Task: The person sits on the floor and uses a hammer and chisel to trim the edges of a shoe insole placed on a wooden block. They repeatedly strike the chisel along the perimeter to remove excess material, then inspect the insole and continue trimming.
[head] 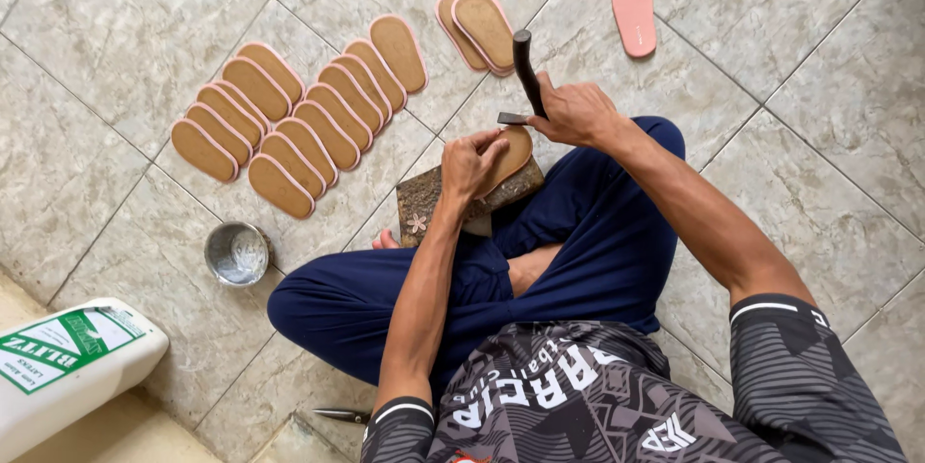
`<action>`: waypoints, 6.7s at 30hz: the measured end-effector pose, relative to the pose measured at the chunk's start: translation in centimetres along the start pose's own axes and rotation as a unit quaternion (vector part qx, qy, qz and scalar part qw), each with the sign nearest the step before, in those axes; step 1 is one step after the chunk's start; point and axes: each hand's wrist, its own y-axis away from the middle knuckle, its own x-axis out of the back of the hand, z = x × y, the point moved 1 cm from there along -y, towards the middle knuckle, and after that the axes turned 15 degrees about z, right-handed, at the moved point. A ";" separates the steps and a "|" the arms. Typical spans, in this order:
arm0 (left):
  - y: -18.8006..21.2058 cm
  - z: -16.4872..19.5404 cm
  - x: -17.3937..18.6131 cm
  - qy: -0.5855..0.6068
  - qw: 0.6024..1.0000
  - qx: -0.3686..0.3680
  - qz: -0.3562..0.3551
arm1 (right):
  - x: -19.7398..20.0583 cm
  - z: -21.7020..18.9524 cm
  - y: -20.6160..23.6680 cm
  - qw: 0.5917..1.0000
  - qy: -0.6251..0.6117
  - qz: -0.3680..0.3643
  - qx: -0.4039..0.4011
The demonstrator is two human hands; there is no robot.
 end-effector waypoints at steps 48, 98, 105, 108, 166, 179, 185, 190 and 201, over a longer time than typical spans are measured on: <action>4.2 7.0 4.0 0.085 0.970 -0.217 0.071 | -0.2 -3.8 10.4 0.682 -0.670 0.197 -0.218; -0.9 -0.5 0.7 0.036 0.998 -0.032 -0.031 | -2.8 0.6 2.1 0.998 0.029 -0.027 -0.051; -3.2 -0.7 1.7 0.029 0.988 -0.066 -0.138 | -2.1 1.0 1.5 0.997 0.014 0.042 -0.060; -3.3 -1.0 1.5 0.039 0.986 0.027 -0.163 | -2.5 0.4 0.8 0.997 0.020 -0.010 -0.075; -2.1 -2.1 2.2 0.059 0.995 -0.002 -0.081 | -4.1 -3.7 3.9 0.990 0.023 0.019 -0.136; -2.0 -2.5 2.3 0.047 0.997 -0.050 -0.036 | -4.5 -6.4 3.2 0.988 0.035 0.040 -0.143; -2.0 -2.5 2.4 0.051 0.996 -0.069 -0.025 | -4.6 -6.1 0.8 0.988 0.045 0.031 -0.144; -2.0 -2.4 2.5 0.036 0.998 -0.043 -0.020 | -4.8 -7.0 1.4 0.991 0.057 0.031 -0.113; -0.9 -3.4 4.2 0.028 0.996 -0.068 -0.050 | -4.2 -5.9 0.0 0.989 0.041 -0.024 -0.140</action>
